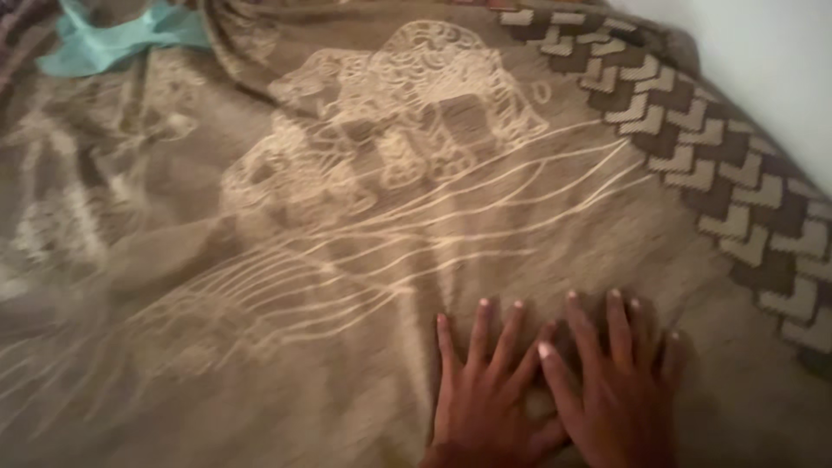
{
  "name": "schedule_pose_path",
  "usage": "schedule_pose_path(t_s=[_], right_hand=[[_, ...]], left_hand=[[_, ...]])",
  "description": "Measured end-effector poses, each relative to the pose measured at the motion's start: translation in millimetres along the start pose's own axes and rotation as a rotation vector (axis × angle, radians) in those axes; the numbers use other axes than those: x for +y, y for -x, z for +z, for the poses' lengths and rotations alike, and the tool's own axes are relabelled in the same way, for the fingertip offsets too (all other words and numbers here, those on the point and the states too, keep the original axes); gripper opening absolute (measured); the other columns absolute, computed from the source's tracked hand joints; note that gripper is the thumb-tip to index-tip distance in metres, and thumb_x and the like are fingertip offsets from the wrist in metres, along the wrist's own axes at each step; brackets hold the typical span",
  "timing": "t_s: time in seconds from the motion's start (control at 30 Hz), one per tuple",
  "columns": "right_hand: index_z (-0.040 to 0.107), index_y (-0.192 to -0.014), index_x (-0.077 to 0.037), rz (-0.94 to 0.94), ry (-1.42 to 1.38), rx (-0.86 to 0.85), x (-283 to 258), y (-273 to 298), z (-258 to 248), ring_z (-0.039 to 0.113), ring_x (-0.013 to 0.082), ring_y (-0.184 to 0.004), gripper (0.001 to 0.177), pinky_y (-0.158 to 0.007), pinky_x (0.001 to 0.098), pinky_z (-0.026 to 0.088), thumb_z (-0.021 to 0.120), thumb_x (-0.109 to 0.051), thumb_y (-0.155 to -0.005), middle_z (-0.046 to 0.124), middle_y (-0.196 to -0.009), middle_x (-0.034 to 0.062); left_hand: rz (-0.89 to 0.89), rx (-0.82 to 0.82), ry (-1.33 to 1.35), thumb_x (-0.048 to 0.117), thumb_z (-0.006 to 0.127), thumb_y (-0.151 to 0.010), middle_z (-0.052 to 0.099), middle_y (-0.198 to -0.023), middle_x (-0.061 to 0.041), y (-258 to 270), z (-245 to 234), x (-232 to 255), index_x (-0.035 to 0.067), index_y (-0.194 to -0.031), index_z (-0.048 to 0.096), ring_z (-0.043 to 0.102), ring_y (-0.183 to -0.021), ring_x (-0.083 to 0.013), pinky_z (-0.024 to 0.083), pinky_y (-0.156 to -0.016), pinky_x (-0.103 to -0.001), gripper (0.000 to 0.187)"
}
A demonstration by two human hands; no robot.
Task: The person straightens a patterned bedsheet on a bed, smooths it with both hands, and adjusts the edges. A pillow and a small cloth are visible on the bed during the process.
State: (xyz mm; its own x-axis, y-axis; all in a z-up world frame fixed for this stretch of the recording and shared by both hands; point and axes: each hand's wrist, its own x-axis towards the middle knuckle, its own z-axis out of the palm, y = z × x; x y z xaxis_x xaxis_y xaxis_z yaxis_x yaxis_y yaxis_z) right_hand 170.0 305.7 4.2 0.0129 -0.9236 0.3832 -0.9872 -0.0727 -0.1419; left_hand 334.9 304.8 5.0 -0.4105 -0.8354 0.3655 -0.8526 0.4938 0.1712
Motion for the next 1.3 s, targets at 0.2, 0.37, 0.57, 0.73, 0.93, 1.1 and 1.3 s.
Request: schedule_pose_path(t_s=[0.2, 0.37, 0.57, 0.73, 0.93, 1.1, 1.3], right_hand=[[0.051, -0.142, -0.025, -0.158, 0.1, 0.037, -69, 94, -9, 0.04, 0.0467, -0.14, 0.066, -0.109, 0.0782, 0.026, 0.042, -0.062, -0.087, 0.047, -0.149, 0.0215], [0.053, -0.145, -0.018, -0.25, 0.063, 0.177, -122, 170, -5, 0.048, 0.0404, -0.137, 0.067, -0.108, 0.0758, 0.03, 0.037, -0.06, -0.095, 0.052, -0.146, 0.0213], [0.052, -0.143, -0.013, -0.316, 0.067, 0.063, -161, 215, -33, 0.049, 0.0414, -0.136, 0.068, -0.108, 0.0686, 0.035, 0.038, -0.057, -0.094, 0.053, -0.144, 0.0246], [0.052, -0.146, -0.014, -0.255, 0.079, 0.098, -185, 226, -49, 0.045, 0.0407, -0.14, 0.065, -0.113, 0.0671, 0.031, 0.04, -0.054, -0.096, 0.052, -0.148, 0.0223], [0.054, -0.146, -0.02, -0.18, 0.066, 0.13, -213, 283, -58, 0.042, 0.0388, -0.144, 0.06, -0.117, 0.0673, 0.027, 0.038, -0.052, -0.098, 0.051, -0.151, 0.0191], [0.056, -0.145, -0.017, -0.295, 0.118, 0.194, -255, 340, -60, 0.045, 0.0478, -0.138, 0.062, -0.108, 0.0741, 0.031, 0.038, -0.056, -0.1, 0.051, -0.147, 0.0255], [0.054, -0.142, -0.018, -0.277, -0.01, 0.123, -334, 399, -45, 0.045, 0.0425, -0.138, 0.069, -0.111, 0.0734, 0.028, 0.034, -0.065, -0.095, 0.05, -0.146, 0.0205]], left_hand=[[0.094, 0.082, -0.162, 0.056, 0.046, -0.101, 0.038, -0.163, -0.012, 110, -24, -30, 0.026, -0.158, 0.044, 0.031, -0.15, -0.0419, 0.013, -0.114, -0.08, 0.064], [0.154, 0.098, -0.125, 0.044, 0.044, -0.111, 0.044, -0.161, -0.012, 207, -36, -46, 0.021, -0.155, 0.052, 0.036, -0.149, -0.0397, 0.019, -0.114, -0.078, 0.051], [0.18, 0.07, -0.133, 0.046, 0.043, -0.11, 0.045, -0.162, -0.009, 271, -59, -49, 0.016, -0.152, 0.053, 0.036, -0.152, -0.037, 0.019, -0.116, -0.078, 0.053], [0.117, -0.003, 0.076, 0.054, 0.047, -0.097, 0.042, -0.159, -0.016, 283, -87, -44, 0.005, -0.152, 0.048, 0.033, -0.15, -0.0402, 0.017, -0.113, -0.078, 0.074], [0.092, -0.043, 0.135, 0.05, 0.05, -0.102, 0.043, -0.158, -0.019, 336, -111, -36, 0.004, -0.151, 0.051, 0.034, -0.15, -0.0423, 0.018, -0.114, -0.077, 0.067], [0.167, 0.084, -0.087, 0.044, 0.047, -0.107, 0.045, -0.162, -0.01, 406, -124, -54, 0.015, -0.153, 0.053, 0.036, -0.153, -0.0351, 0.019, -0.119, -0.075, 0.055], [0.104, -0.003, -0.113, 0.047, 0.052, -0.102, 0.04, -0.163, -0.008, 502, -170, -98, 0.017, -0.158, 0.045, 0.031, -0.153, -0.0327, 0.017, -0.117, -0.072, 0.065]])
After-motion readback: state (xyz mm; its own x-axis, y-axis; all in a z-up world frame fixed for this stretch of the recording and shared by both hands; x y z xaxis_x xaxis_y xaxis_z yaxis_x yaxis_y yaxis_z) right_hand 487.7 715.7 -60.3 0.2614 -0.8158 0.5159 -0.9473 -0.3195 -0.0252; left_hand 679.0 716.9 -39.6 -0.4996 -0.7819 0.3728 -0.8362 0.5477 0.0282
